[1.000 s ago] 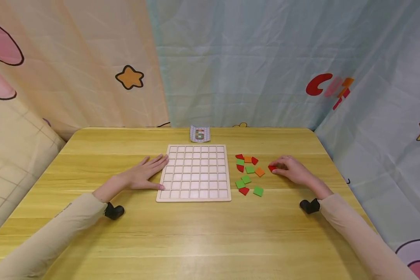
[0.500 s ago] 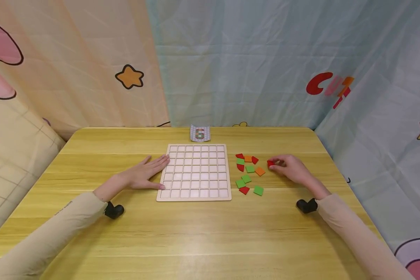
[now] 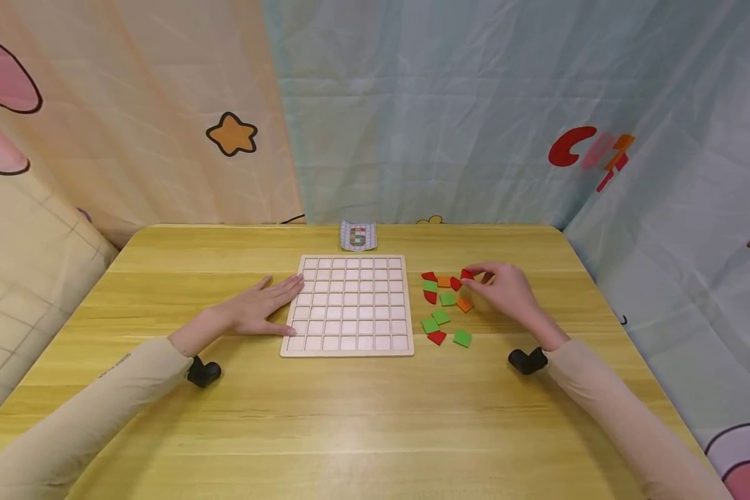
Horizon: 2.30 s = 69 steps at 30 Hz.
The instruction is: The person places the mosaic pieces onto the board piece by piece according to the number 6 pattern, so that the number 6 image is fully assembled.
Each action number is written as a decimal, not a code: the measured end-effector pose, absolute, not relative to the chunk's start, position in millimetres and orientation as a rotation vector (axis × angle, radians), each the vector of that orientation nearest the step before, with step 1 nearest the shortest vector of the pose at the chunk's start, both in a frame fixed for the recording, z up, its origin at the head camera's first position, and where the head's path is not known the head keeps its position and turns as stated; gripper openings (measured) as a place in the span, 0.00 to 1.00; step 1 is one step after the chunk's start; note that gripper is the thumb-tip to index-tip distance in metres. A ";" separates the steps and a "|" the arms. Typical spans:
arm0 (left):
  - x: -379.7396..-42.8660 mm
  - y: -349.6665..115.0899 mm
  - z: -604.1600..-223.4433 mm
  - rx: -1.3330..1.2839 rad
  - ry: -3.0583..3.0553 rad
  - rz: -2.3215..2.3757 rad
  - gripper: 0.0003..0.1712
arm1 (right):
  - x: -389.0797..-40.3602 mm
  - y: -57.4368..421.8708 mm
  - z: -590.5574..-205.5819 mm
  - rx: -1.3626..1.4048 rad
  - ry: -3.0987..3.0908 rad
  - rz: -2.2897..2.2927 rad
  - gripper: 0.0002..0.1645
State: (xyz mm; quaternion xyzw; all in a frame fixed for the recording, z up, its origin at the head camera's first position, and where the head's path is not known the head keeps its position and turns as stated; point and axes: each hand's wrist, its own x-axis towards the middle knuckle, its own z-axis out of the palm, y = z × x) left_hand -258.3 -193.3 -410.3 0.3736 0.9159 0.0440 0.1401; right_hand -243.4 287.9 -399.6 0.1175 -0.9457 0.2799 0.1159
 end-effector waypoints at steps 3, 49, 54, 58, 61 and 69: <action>-257.7 -192.6 -409.3 1.084 2.645 0.125 0.57 | -244.9 279.0 -396.5 0.343 -2.772 0.846 0.17; -259.6 -193.4 -409.9 1.064 2.636 0.106 0.58 | -291.0 169.8 -394.7 0.387 -2.850 1.053 0.20; -258.5 -193.2 -408.2 1.069 2.628 0.116 0.57 | -296.2 161.8 -397.2 0.406 -2.872 1.038 0.20; -258.2 -192.9 -406.9 1.071 2.626 0.119 0.57 | -299.7 156.2 -399.0 0.421 -2.896 1.021 0.20; -258.4 -192.8 -406.8 1.071 2.626 0.113 0.57 | -301.9 151.4 -399.9 0.444 -2.917 0.999 0.20; -259.8 -192.0 -407.8 1.066 2.620 0.106 0.57 | -306.0 139.2 -399.6 0.472 -3.002 0.929 0.17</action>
